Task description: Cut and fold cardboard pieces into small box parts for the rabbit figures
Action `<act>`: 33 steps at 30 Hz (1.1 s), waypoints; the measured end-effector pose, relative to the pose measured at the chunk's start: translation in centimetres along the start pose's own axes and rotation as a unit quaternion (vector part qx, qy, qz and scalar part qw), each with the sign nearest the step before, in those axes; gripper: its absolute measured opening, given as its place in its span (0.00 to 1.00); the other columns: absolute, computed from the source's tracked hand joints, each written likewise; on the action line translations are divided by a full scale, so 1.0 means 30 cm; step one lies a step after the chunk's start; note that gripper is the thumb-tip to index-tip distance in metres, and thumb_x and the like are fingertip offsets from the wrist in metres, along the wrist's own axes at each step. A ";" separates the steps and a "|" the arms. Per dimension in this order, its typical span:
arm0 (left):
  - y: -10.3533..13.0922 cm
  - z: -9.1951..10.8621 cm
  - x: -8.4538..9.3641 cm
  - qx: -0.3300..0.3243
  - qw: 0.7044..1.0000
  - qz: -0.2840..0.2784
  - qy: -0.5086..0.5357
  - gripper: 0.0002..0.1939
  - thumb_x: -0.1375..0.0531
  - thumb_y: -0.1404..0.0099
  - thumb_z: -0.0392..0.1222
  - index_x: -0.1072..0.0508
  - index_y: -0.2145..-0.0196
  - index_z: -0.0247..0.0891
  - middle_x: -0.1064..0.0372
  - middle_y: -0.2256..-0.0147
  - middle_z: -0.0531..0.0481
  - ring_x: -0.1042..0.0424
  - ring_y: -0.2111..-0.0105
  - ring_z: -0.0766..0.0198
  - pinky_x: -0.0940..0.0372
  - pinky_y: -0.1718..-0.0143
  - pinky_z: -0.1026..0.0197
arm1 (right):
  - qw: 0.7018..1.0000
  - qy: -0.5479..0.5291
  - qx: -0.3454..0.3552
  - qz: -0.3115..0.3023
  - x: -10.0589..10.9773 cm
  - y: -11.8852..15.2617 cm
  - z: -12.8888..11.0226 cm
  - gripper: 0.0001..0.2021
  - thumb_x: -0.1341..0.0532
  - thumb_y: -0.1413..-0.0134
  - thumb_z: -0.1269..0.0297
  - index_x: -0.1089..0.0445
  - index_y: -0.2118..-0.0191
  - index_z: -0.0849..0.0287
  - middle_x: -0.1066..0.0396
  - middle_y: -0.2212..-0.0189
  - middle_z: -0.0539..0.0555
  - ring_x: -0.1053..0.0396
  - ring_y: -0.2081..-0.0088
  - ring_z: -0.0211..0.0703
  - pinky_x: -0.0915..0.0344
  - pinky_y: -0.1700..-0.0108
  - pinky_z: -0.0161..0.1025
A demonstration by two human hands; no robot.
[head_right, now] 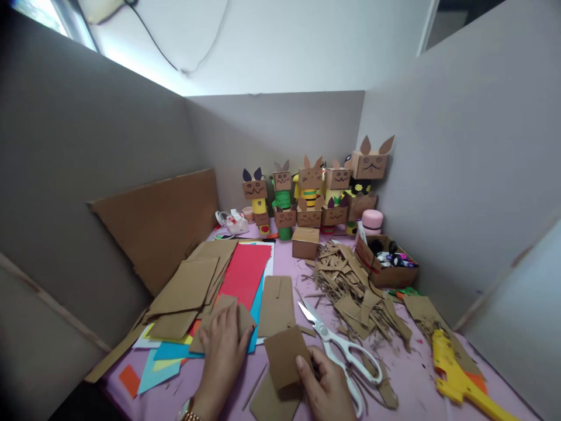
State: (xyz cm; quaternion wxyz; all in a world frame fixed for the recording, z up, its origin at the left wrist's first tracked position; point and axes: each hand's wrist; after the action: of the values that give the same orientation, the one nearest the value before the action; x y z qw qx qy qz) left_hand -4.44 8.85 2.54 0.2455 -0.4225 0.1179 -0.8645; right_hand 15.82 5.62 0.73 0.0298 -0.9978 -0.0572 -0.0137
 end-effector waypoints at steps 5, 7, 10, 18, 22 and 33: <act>-0.001 0.003 0.025 0.023 0.993 -0.001 0.113 0.19 0.48 0.40 0.44 0.32 0.54 0.33 0.32 0.56 0.37 0.38 0.51 0.46 0.48 0.46 0.41 | 0.999 0.034 -0.002 -0.023 -0.002 -0.008 -0.009 0.20 0.49 0.43 0.47 0.35 0.70 0.61 0.44 0.84 0.43 0.46 0.82 0.34 0.49 0.80 0.31; 0.018 0.009 0.043 0.061 0.982 -0.010 0.178 0.20 0.49 0.39 0.48 0.32 0.56 0.32 0.31 0.57 0.36 0.33 0.54 0.47 0.40 0.51 0.44 | 0.999 0.041 0.001 -0.027 -0.001 -0.011 -0.016 0.20 0.50 0.42 0.48 0.34 0.67 0.62 0.46 0.86 0.42 0.46 0.84 0.34 0.49 0.81 0.31; 0.098 0.037 0.066 0.114 0.954 -0.053 0.273 0.21 0.50 0.38 0.52 0.33 0.59 0.32 0.26 0.65 0.38 0.27 0.65 0.50 0.32 0.64 0.50 | 0.998 0.044 0.013 -0.037 0.003 -0.008 -0.037 0.21 0.51 0.41 0.48 0.33 0.63 0.63 0.45 0.84 0.43 0.46 0.84 0.33 0.49 0.81 0.31; 0.387 0.104 0.048 0.234 0.810 -0.098 0.529 0.16 0.38 0.47 0.54 0.33 0.69 0.39 0.26 0.64 0.46 0.29 0.60 0.56 0.36 0.62 0.61 | 0.985 0.113 0.053 -0.123 -0.022 0.101 -0.097 0.21 0.53 0.39 0.52 0.36 0.76 0.59 0.42 0.81 0.46 0.42 0.76 0.36 0.45 0.74 0.32; 0.453 0.098 0.024 0.247 0.811 -0.109 0.519 0.18 0.41 0.45 0.56 0.39 0.65 0.42 0.27 0.64 0.47 0.28 0.63 0.57 0.35 0.62 0.59 | 0.966 0.188 0.079 -0.161 -0.042 0.172 -0.108 0.18 0.54 0.39 0.55 0.34 0.69 0.60 0.31 0.75 0.52 0.35 0.72 0.41 0.40 0.70 0.34; 0.512 0.039 0.073 0.075 0.910 -0.196 0.357 0.13 0.49 0.36 0.48 0.32 0.61 0.39 0.26 0.63 0.44 0.29 0.64 0.57 0.37 0.61 0.60 | 0.875 0.391 0.183 -0.218 -0.027 0.241 -0.024 0.13 0.47 0.44 0.71 0.34 0.54 0.53 0.23 0.66 0.53 0.24 0.69 0.43 0.34 0.69 0.30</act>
State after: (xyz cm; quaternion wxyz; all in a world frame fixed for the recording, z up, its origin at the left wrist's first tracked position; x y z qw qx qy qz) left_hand 0.33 -5.39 -1.58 0.0439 -0.0804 0.0473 -0.9947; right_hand 15.84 -1.68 1.02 0.2284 -0.8500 -0.2584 -0.3983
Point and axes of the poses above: each hand's wrist, its own y-axis away from the middle knuckle, its own x-axis out of the back of the hand, z = x × y
